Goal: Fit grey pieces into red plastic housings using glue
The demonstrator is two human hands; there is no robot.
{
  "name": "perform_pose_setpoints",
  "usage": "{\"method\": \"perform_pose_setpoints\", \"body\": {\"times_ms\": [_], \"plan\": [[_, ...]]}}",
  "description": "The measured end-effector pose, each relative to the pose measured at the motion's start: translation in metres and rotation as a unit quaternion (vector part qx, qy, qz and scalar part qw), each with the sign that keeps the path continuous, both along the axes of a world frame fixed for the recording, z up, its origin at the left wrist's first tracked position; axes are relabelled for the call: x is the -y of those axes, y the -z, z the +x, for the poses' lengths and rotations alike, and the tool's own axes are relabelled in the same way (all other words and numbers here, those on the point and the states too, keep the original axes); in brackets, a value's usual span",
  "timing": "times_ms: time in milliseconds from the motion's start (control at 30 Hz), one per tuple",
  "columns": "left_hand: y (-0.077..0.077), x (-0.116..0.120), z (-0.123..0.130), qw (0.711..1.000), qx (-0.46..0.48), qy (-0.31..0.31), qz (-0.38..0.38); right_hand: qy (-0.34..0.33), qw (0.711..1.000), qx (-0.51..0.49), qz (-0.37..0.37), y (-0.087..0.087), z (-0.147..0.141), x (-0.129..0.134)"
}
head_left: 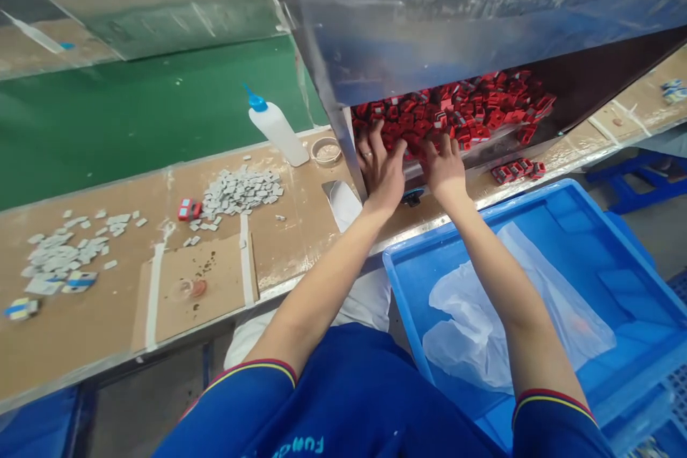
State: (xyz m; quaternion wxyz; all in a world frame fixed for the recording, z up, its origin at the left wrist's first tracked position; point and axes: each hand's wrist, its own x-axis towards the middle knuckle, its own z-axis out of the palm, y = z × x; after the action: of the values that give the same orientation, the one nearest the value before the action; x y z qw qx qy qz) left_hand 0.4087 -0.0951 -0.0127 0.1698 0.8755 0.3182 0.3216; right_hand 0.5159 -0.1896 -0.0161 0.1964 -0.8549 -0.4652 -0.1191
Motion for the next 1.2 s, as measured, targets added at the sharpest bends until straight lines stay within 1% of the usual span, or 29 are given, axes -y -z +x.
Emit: {"method": "perform_pose_setpoints", "body": {"times_ms": [67, 133, 200, 233, 267, 300, 333, 400, 433, 500, 600, 700, 800, 867, 933, 1000, 1067, 1133, 1200], "plan": [[0.000, -0.010, 0.009, 0.999, 0.045, -0.013, -0.019, -0.025, 1.000, 0.007, 0.017, -0.001, -0.008, -0.001], [-0.001, -0.016, 0.017, 0.996, 0.087, -0.015, -0.027, -0.073, 0.997, 0.008, 0.031, -0.002, -0.014, -0.005], [-0.003, -0.015, 0.017, 0.992, 0.124, -0.010, -0.022, -0.131, 0.991, 0.002, 0.022, -0.001, -0.018, -0.011], [-0.003, -0.010, 0.013, 0.991, 0.134, 0.004, -0.015, -0.153, 0.988, -0.003, 0.008, 0.000, -0.019, -0.014], [-0.003, -0.003, 0.006, 0.990, 0.136, 0.029, -0.005, -0.167, 0.986, -0.009, -0.010, 0.001, -0.019, -0.016], [-0.002, 0.007, -0.004, 0.989, 0.131, 0.070, 0.008, -0.173, 0.984, -0.016, -0.027, 0.003, -0.019, -0.016], [0.000, 0.017, -0.016, 0.985, 0.124, 0.120, 0.024, -0.175, 0.984, -0.022, -0.041, 0.005, -0.019, -0.016], [0.008, 0.038, -0.044, 0.967, 0.110, 0.224, 0.053, -0.178, 0.982, -0.027, -0.051, 0.007, -0.020, -0.012], [0.014, 0.046, -0.059, 0.958, 0.105, 0.259, 0.059, -0.180, 0.982, -0.026, -0.048, 0.007, -0.021, -0.009], [0.026, 0.054, -0.086, 0.949, 0.082, 0.301, 0.048, -0.180, 0.983, -0.022, -0.035, 0.006, -0.026, -0.003], [0.038, 0.048, -0.113, 0.956, 0.007, 0.292, 0.007, -0.159, 0.987, -0.012, -0.020, 0.001, -0.035, 0.003], [0.038, 0.037, -0.123, 0.958, -0.044, 0.278, -0.047, -0.106, 0.994, 0.006, -0.014, -0.003, -0.047, 0.006], [0.029, 0.034, -0.120, 0.957, -0.050, 0.263, -0.112, -0.051, 0.998, -0.002, -0.031, -0.003, -0.057, 0.010], [0.022, 0.035, -0.112, 0.956, -0.068, 0.242, -0.150, -0.028, 0.998, -0.029, -0.043, -0.002, -0.062, 0.012], [0.014, 0.034, -0.101, 0.952, -0.101, 0.228, -0.176, -0.013, 0.998, -0.053, -0.040, -0.003, -0.066, 0.011], [0.006, 0.029, -0.089, 0.950, -0.125, 0.220, -0.184, 0.002, 0.997, -0.069, -0.021, -0.006, -0.070, 0.010], [0.000, 0.024, -0.083, 0.951, -0.121, 0.221, -0.180, 0.021, 0.996, -0.088, 0.008, -0.010, -0.078, 0.013], [-0.002, 0.023, -0.086, 0.952, -0.097, 0.235, -0.172, 0.041, 0.991, -0.118, 0.046, -0.013, -0.090, 0.024], [-0.001, 0.026, -0.099, 0.946, -0.077, 0.268, -0.164, 0.068, 0.982, -0.153, 0.088, -0.011, -0.112, 0.047]]}}
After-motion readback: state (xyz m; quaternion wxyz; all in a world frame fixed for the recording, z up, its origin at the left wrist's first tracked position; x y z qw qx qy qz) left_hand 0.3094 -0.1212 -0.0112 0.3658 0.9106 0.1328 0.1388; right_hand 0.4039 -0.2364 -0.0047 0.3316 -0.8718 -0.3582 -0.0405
